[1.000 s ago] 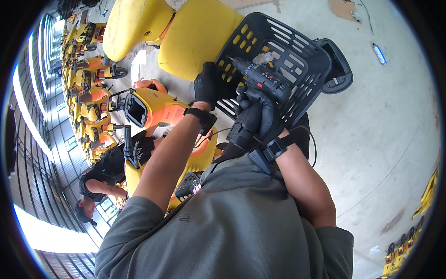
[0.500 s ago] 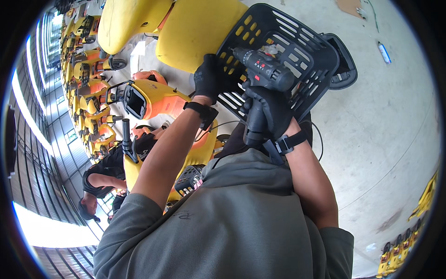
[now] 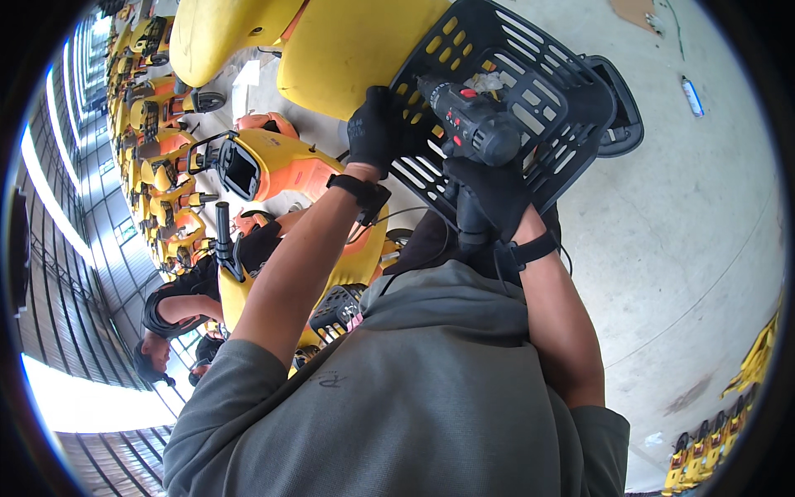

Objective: The person opens the seat compartment of a yellow electric scooter, removes a black plastic cover, and places it on the front basket. Then, using a cordless drill, the person fastens the basket to the scooter frame by driving screws into the mounting points.

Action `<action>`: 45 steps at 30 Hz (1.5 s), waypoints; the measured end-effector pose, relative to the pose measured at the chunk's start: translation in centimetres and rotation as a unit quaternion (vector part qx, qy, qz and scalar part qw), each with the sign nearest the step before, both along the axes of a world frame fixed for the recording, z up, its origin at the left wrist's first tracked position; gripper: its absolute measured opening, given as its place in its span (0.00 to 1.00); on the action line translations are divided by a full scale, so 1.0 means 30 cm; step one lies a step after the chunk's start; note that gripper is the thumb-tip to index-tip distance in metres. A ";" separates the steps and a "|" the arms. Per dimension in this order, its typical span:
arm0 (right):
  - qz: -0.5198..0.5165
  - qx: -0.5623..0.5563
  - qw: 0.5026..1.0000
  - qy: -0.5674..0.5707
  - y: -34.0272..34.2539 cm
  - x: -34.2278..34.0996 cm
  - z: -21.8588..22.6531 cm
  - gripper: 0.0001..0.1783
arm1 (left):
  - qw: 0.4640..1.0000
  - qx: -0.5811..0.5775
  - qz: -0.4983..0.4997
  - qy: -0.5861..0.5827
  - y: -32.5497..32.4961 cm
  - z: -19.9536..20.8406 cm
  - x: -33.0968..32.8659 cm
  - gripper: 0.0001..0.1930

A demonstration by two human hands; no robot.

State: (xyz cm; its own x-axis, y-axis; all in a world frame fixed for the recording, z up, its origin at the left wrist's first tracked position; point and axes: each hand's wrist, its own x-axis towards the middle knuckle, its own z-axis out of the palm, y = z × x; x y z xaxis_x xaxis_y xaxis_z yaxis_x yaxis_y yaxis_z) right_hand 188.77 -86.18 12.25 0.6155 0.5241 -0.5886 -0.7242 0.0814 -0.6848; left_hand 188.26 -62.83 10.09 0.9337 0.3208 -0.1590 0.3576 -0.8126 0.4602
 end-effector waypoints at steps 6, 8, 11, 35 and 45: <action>0.066 -0.003 0.998 0.006 -0.023 0.025 0.006 0.20 | 1.000 -0.014 -0.003 -0.010 0.007 -0.013 -0.005 0.31; 0.043 0.001 0.999 0.011 -0.017 0.023 0.007 0.18 | 1.000 -0.010 -0.006 -0.001 0.015 -0.020 -0.007 0.31; 0.024 0.001 1.000 0.009 -0.011 0.014 0.008 0.17 | 1.000 -0.008 -0.006 0.000 0.018 -0.028 -0.006 0.31; -0.104 0.201 0.950 0.214 0.025 0.000 0.047 0.09 | 0.999 -0.045 -0.006 0.007 0.001 0.015 0.006 0.25; -0.108 0.220 0.943 0.225 0.016 -0.014 0.028 0.12 | 0.999 -0.037 -0.007 -0.008 -0.007 0.016 0.006 0.24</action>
